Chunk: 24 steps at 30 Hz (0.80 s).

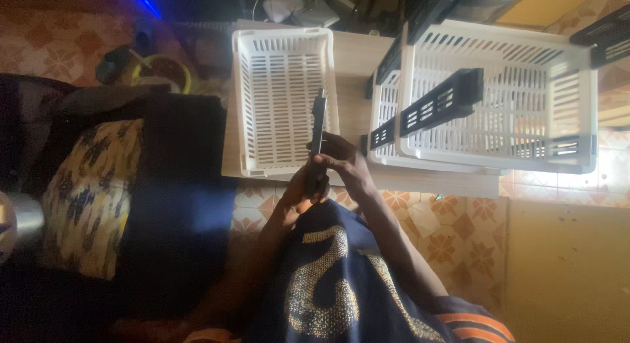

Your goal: The person assembles a white plastic dish rack by inserting black plastic side supports into slots on two white baskets. They then stack the baskets and secure the supports to form a two-tier rack.

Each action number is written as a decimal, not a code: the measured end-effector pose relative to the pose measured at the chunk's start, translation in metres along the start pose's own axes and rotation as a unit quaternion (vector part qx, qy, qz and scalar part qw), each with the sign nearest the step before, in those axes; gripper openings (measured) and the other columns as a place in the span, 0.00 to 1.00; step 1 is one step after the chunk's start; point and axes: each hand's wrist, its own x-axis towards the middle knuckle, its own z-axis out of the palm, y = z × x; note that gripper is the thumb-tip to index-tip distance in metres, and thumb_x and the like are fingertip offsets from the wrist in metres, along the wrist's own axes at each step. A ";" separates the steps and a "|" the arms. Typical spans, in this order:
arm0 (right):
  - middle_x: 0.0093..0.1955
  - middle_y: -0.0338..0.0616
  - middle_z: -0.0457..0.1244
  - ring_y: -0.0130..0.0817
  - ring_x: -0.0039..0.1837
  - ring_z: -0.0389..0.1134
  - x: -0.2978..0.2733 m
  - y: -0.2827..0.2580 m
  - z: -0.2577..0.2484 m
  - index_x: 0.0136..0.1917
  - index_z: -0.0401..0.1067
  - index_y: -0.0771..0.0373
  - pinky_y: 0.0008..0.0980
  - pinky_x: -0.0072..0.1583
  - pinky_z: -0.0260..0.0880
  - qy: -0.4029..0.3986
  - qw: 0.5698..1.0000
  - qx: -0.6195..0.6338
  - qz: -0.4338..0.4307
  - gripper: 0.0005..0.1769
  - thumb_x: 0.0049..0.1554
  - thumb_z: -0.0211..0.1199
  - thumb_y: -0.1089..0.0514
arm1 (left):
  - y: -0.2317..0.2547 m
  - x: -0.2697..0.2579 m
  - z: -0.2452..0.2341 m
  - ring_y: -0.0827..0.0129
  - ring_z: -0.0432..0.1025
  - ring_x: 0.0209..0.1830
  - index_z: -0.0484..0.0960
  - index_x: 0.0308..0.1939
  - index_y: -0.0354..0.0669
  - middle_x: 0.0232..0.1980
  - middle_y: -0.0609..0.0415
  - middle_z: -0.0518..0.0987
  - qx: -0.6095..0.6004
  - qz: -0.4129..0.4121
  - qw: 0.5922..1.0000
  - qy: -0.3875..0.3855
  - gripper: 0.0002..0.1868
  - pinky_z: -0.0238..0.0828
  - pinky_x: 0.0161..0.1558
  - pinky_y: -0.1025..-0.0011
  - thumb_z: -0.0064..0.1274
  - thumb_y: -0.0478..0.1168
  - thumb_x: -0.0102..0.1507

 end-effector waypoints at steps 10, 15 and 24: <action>0.63 0.55 0.69 0.50 0.65 0.72 -0.045 -0.008 -0.042 0.71 0.65 0.67 0.53 0.69 0.72 -0.071 0.997 -0.016 -0.030 0.37 0.50 0.68 0.55 | -0.026 0.008 -0.011 0.69 0.77 0.38 0.80 0.48 0.35 0.40 0.50 0.81 0.265 -0.074 0.961 0.015 0.21 0.77 0.40 0.68 0.61 0.51 0.66; 0.60 0.56 0.68 0.50 0.58 0.72 -0.081 0.017 -0.100 0.67 0.67 0.65 0.51 0.61 0.78 -0.102 0.995 -0.006 0.012 0.32 0.50 0.67 0.56 | -0.050 0.028 -0.006 0.72 0.78 0.39 0.83 0.46 0.37 0.40 0.54 0.84 0.372 -0.163 0.914 -0.005 0.23 0.80 0.41 0.70 0.63 0.54 0.61; 0.47 0.49 0.65 0.39 0.47 0.65 -0.135 0.032 -0.251 0.55 0.73 0.65 0.36 0.50 0.67 0.126 0.940 0.245 -0.200 0.19 0.51 0.64 0.57 | -0.111 0.097 0.070 0.74 0.76 0.30 0.86 0.47 0.42 0.36 0.54 0.85 0.460 -0.241 0.853 -0.057 0.18 0.75 0.34 0.73 0.64 0.49 0.60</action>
